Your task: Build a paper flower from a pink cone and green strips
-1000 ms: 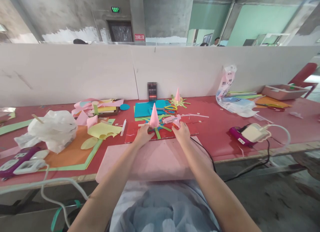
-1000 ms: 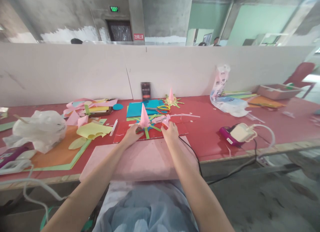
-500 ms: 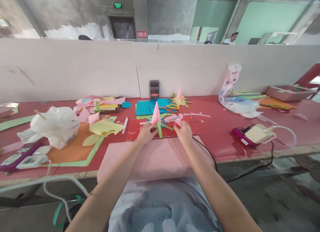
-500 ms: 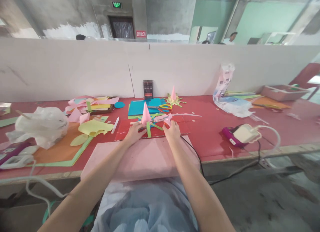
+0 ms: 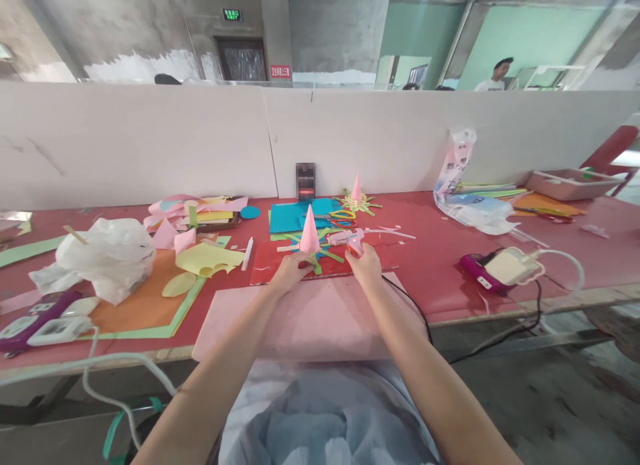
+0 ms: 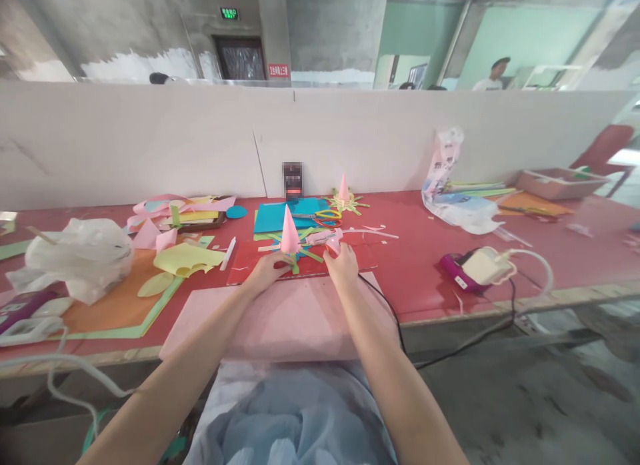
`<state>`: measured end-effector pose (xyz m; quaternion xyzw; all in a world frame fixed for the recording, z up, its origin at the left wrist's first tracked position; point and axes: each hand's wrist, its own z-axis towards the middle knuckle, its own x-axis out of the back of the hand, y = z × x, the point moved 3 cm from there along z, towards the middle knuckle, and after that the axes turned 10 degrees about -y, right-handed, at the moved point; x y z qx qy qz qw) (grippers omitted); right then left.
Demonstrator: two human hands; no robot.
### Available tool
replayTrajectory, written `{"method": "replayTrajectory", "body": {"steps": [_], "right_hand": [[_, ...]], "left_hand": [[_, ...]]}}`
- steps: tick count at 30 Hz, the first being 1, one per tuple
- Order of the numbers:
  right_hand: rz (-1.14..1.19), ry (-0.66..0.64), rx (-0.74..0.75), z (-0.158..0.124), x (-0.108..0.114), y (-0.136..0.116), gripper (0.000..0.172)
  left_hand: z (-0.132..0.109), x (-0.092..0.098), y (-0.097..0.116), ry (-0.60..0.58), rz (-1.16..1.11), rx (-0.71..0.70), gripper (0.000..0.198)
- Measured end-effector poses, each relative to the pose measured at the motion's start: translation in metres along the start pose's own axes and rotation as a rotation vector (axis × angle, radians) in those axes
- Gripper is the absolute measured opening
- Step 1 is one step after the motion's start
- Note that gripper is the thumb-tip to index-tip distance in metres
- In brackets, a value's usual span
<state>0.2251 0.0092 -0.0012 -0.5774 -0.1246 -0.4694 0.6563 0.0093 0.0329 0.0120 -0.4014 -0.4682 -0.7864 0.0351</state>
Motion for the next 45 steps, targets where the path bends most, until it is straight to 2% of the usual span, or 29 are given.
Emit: {"method": "replayTrajectory", "body": {"steps": [10,21,29,45], "right_hand": [[-0.171,-0.069,0.152,-0.003,-0.002,-0.008,0.037],[-0.238,-0.087,0.148,-0.001,-0.007,-0.009,0.036],[-0.256,-0.098,0.128,-0.005,-0.002,-0.015,0.035],[-0.265,-0.086,0.160,-0.005,0.000,-0.012,0.038]], "left_hand": [[-0.007,0.000,-0.011,-0.107,-0.178,0.040,0.010],[-0.008,0.000,-0.009,-0.104,-0.237,0.049,0.009],[-0.007,0.000,-0.009,-0.102,-0.233,0.033,0.010],[-0.007,-0.001,-0.010,-0.104,-0.258,0.049,0.011]]}}
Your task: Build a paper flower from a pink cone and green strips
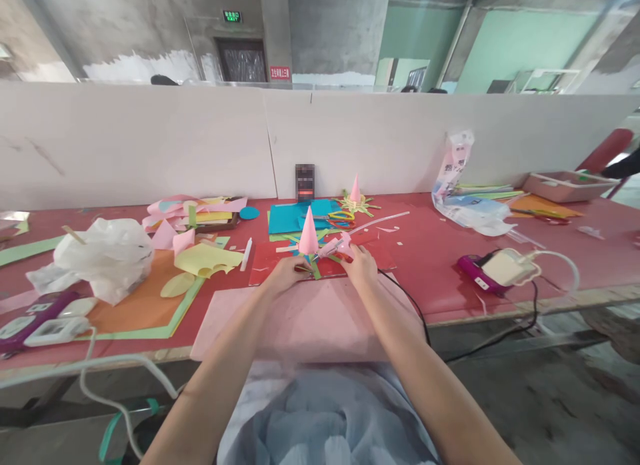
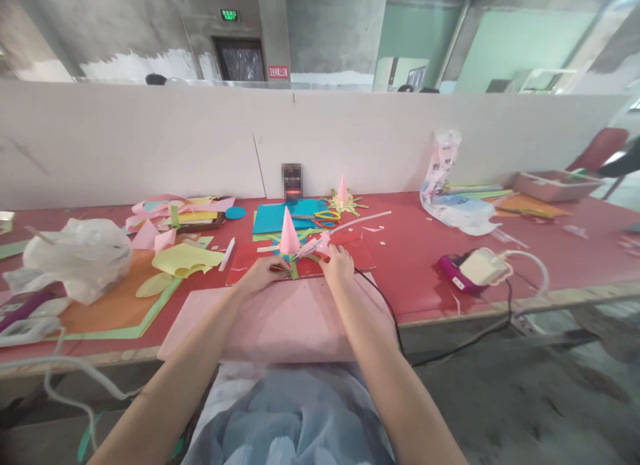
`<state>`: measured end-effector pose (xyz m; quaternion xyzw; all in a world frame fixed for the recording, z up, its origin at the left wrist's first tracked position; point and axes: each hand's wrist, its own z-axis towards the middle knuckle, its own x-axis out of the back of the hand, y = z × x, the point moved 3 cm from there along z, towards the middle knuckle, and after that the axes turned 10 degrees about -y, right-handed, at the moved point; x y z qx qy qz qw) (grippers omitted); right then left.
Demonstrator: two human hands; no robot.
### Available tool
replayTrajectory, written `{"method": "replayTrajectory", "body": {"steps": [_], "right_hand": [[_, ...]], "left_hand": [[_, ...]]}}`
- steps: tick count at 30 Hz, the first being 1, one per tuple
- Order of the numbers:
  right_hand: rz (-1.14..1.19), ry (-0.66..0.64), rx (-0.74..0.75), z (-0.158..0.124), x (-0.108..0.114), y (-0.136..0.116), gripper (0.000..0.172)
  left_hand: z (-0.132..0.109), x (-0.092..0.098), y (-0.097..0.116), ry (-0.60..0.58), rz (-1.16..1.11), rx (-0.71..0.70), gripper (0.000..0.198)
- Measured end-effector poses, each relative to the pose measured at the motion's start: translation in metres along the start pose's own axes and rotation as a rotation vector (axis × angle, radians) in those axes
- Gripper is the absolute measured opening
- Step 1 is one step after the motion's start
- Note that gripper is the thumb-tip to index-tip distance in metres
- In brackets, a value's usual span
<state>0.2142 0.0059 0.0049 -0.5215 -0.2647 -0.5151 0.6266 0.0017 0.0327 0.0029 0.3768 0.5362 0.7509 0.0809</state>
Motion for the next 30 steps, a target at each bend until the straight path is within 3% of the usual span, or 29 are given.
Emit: {"method": "replayTrajectory", "body": {"steps": [30], "right_hand": [[-0.013,0.025,-0.011,0.0015,-0.0026,0.0038,0.041]], "left_hand": [[0.0000,0.0013,-0.0035,-0.004,0.019,0.004,0.012]]}}
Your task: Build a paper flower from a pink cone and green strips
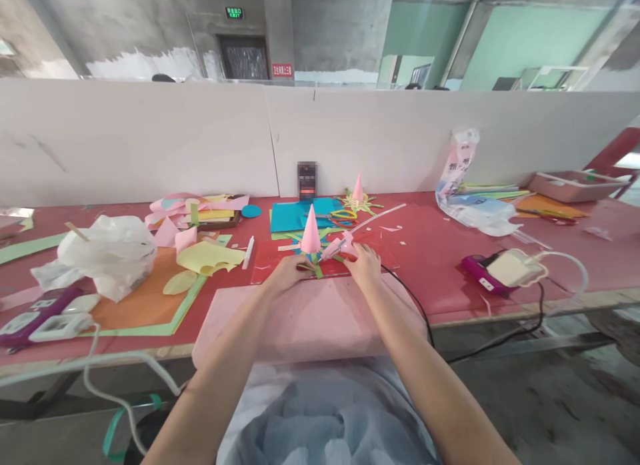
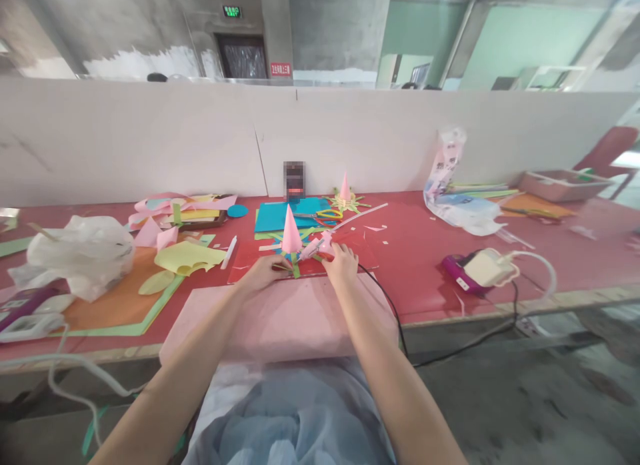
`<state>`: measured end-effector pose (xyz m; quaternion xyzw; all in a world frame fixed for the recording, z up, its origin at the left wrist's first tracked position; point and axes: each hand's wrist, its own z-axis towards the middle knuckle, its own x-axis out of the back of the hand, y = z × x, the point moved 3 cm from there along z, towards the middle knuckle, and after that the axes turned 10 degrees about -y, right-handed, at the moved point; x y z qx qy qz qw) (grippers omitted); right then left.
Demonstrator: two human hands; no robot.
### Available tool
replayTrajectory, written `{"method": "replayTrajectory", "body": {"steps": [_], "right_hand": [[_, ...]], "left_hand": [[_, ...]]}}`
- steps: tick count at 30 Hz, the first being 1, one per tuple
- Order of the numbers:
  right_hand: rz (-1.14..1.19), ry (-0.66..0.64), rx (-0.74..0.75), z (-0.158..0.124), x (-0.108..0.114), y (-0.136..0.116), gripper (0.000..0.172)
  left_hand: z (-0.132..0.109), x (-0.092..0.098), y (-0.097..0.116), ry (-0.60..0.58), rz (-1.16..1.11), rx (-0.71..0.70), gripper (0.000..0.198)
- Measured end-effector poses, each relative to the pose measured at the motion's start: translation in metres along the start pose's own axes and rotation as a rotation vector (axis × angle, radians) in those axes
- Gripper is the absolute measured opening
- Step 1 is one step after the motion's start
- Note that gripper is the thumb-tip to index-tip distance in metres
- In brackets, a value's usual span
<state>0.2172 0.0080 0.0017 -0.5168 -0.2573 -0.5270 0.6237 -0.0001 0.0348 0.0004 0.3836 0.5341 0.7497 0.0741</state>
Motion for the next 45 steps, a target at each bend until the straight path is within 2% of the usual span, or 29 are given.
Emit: {"method": "replayTrajectory", "body": {"steps": [5,9,11,15,17,19,23,26,32,39,45], "right_hand": [[0.057,0.018,-0.051,0.000,0.001,0.001,0.040],[0.126,0.058,-0.083,-0.001,0.003,0.003,0.040],[0.145,0.061,-0.087,-0.001,0.003,0.004,0.040],[0.174,0.061,-0.096,0.000,0.003,0.005,0.041],[0.197,0.077,-0.107,0.000,0.002,0.007,0.041],[0.223,0.102,-0.131,0.000,0.002,0.009,0.041],[0.278,0.118,-0.186,0.000,0.003,0.012,0.045],[0.291,0.081,-0.173,0.000,0.003,0.010,0.045],[0.295,0.066,-0.164,0.000,0.003,0.008,0.047],[0.294,0.058,-0.165,0.002,0.002,0.009,0.047],[0.294,0.084,-0.163,0.000,0.003,0.008,0.046]], "left_hand": [[0.001,0.000,0.003,0.014,0.002,-0.011,0.012],[0.002,0.002,0.010,0.077,0.083,-0.043,0.012],[0.003,0.004,0.012,0.123,0.137,-0.049,0.017],[0.005,0.012,0.005,0.263,0.205,-0.050,0.040],[0.005,0.016,0.002,0.340,0.243,-0.039,0.040],[0.004,0.018,0.001,0.388,0.280,-0.035,0.032],[0.003,0.013,0.005,0.334,0.343,-0.028,0.020],[0.003,0.007,0.008,0.257,0.377,-0.048,0.018],[0.005,-0.004,0.016,0.205,0.438,-0.129,0.014],[0.006,-0.011,0.017,0.150,0.479,-0.035,0.021],[0.006,-0.009,0.013,0.212,0.489,0.060,0.033]]}}
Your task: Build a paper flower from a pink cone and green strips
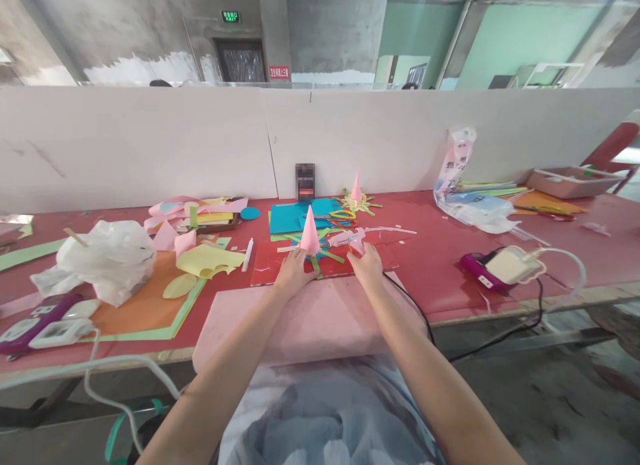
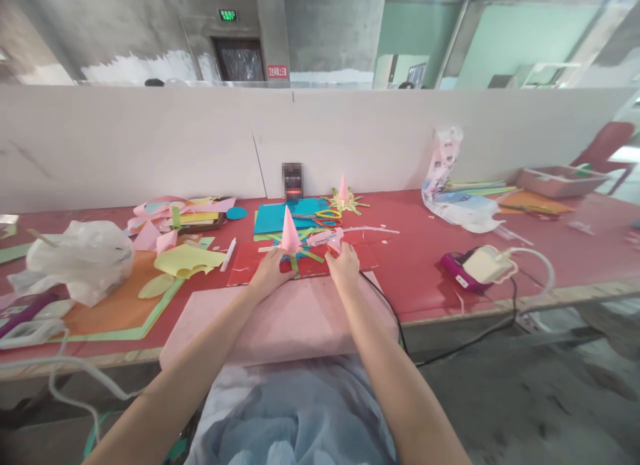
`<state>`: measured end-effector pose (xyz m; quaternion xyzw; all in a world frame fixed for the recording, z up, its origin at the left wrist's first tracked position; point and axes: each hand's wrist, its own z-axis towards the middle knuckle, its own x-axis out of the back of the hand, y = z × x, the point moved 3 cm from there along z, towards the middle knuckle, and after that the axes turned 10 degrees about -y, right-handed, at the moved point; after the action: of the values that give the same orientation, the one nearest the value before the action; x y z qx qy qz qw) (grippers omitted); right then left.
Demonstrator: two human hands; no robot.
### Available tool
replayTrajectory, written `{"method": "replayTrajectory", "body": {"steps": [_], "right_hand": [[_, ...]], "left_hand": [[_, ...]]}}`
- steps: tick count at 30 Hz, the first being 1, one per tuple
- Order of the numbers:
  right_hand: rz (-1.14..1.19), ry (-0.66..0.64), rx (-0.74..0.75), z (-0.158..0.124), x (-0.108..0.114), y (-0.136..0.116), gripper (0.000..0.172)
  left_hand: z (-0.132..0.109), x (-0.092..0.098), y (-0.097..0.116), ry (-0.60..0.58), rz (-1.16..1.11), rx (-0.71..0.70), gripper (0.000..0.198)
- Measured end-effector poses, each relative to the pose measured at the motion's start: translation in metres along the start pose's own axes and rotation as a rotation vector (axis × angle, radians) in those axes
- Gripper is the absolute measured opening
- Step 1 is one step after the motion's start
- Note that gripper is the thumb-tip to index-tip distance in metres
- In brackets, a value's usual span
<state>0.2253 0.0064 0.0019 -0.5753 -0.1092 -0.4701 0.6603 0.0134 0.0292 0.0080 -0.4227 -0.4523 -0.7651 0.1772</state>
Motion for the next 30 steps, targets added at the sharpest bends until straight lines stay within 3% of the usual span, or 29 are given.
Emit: {"method": "replayTrajectory", "body": {"steps": [7,24,30], "right_hand": [[-0.013,-0.014,-0.004,0.000,0.000,-0.001,0.044],[-0.028,-0.033,-0.003,0.000,0.000,0.000,0.043],[-0.048,-0.033,0.020,0.002,-0.002,0.002,0.041]], "left_hand": [[0.003,-0.004,-0.005,-0.016,0.020,0.048,0.028],[0.006,-0.009,-0.014,-0.041,0.023,0.131,0.052],[0.004,-0.008,-0.012,-0.032,0.023,0.092,0.044]]}}
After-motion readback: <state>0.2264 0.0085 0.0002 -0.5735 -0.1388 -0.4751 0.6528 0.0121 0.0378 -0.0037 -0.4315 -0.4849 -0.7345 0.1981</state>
